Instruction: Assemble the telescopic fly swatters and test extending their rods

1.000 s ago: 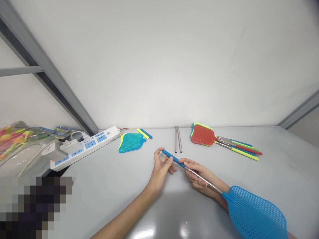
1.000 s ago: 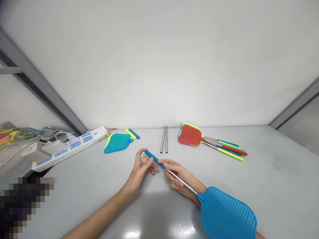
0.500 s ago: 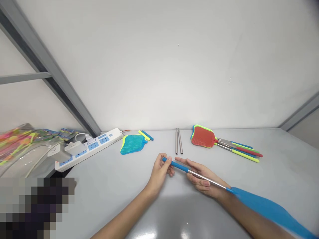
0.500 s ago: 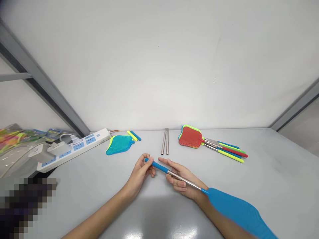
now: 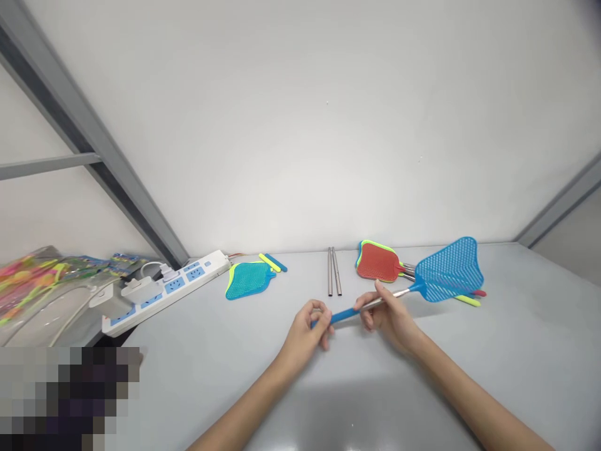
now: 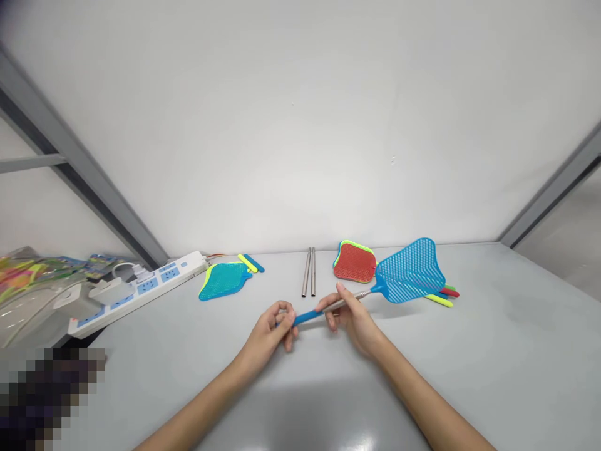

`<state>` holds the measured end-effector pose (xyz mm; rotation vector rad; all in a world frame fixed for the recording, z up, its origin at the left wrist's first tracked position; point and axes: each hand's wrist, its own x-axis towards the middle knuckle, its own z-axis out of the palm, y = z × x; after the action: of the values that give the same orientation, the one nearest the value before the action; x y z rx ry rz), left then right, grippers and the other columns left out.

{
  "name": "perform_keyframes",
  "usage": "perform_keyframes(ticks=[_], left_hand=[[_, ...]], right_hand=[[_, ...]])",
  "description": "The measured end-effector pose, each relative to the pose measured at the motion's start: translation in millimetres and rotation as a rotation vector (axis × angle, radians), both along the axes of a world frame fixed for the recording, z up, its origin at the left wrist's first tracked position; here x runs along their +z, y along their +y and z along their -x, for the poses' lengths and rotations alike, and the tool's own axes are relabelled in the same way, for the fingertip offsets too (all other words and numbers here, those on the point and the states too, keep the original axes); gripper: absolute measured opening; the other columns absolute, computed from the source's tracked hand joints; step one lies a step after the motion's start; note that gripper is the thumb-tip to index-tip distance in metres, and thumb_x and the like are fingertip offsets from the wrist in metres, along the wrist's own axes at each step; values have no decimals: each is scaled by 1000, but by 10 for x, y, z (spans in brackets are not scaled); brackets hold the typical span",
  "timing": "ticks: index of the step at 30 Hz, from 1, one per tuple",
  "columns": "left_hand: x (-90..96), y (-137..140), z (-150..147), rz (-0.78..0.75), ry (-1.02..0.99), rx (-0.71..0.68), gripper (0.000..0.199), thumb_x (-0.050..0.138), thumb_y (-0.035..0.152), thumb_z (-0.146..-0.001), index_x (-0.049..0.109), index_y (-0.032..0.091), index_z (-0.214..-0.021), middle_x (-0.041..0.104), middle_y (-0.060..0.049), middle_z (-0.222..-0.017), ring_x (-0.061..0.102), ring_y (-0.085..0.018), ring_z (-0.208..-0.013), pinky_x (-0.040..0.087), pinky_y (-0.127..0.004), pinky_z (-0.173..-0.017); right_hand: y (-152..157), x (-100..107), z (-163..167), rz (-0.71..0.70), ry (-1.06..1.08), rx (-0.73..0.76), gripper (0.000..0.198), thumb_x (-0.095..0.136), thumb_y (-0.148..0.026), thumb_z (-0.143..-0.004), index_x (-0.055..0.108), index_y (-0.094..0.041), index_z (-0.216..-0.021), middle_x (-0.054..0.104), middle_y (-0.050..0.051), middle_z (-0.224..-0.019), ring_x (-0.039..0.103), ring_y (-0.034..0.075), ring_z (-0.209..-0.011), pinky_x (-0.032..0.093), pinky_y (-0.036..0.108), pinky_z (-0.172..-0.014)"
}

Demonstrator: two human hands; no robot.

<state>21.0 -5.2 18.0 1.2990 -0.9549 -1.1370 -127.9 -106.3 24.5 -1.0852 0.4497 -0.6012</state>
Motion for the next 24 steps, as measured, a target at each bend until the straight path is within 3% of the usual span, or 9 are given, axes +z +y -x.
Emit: perform_keyframes(ticks=[1,3,6,11,16,20,24], left_hand=[[2,33,27,-15,-72,-95,26,45,42,-76,47,16,-82,50,4,-56,41,-5,-38,33,-20,-46],[-3,109,91,-88,-129,-279,33,40,45,-78,51,15,-82,47,4,-55,38,-4,-37,30,-19,-42],[-36,204,183,-175,-37,-435,38,34,48,-79,51,14,-82,42,5,-54,35,-4,-35,27,-19,-38],[-136,228,256,-171,109,-356,36,32,47,-80,46,14,-75,38,6,-54,34,-3,-36,27,-19,-40],[-177,240,314,-187,198,-286,35,35,48,-78,45,14,-75,41,5,-58,36,-4,-38,27,-19,-42],[-135,299,377,-251,274,-349,31,39,45,-78,45,14,-76,43,4,-61,37,-3,-39,26,-19,-43],[-111,323,397,-291,443,-363,32,40,47,-77,45,16,-79,37,6,-59,29,-2,-37,25,-19,-43]], right_hand=[[-25,-10,2,76,57,-39,49,33,-46,-81,64,-11,-66,44,2,-49,41,10,-44,32,23,-44],[-47,-20,-4,144,111,-82,48,34,-48,-80,65,-12,-71,45,1,-52,41,10,-45,32,23,-44],[-11,-5,-31,105,74,-58,45,34,-49,-79,61,-16,-92,49,1,-58,43,10,-47,32,22,-45],[32,43,-48,-139,-120,-5,44,34,-46,-80,58,-13,-96,50,3,-63,46,12,-54,37,25,-53],[-144,66,13,-390,-382,-103,25,41,-33,-81,55,-14,-90,41,-2,-60,42,8,-52,39,21,-52],[-250,93,75,-499,-466,-95,15,41,-27,-82,50,-17,-75,35,-4,-55,37,7,-47,37,16,-44],[-269,146,22,-483,-406,-31,30,40,-33,-83,37,-19,-56,25,-5,-49,26,7,-39,29,15,-35]])
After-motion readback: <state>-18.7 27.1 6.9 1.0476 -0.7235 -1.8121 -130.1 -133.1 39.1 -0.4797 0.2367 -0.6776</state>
